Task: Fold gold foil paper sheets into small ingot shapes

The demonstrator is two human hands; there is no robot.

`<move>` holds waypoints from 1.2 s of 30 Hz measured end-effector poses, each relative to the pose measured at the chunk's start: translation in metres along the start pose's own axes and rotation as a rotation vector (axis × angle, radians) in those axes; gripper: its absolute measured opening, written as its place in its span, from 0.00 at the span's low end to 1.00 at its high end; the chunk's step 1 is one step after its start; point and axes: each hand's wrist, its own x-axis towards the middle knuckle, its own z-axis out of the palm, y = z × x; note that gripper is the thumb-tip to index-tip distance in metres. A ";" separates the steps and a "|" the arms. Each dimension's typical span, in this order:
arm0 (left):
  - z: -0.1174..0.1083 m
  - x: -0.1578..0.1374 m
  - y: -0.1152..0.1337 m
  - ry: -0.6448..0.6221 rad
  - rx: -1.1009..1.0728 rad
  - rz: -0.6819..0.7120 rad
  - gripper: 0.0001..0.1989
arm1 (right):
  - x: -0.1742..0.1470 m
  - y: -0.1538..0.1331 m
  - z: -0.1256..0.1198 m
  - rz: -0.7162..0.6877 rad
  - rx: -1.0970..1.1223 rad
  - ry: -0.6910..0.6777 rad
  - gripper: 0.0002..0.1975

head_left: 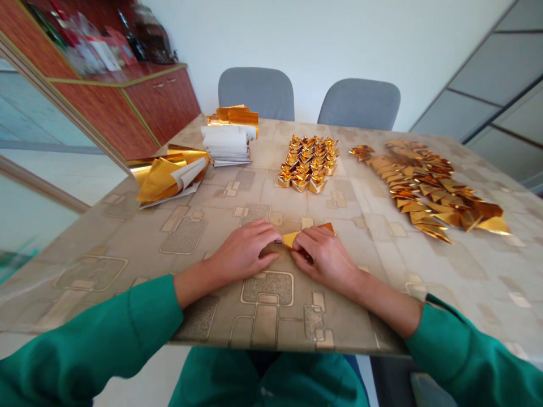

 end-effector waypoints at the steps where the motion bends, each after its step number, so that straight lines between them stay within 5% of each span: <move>1: -0.002 0.000 -0.003 0.002 -0.019 -0.018 0.06 | 0.000 0.000 -0.001 0.010 0.013 -0.002 0.05; 11: -0.003 -0.002 -0.014 0.012 -0.076 -0.101 0.08 | 0.002 0.003 -0.006 0.058 0.062 -0.042 0.14; 36: 0.003 0.004 -0.009 0.011 0.066 -0.248 0.09 | 0.006 -0.004 0.008 0.215 -0.177 -0.034 0.10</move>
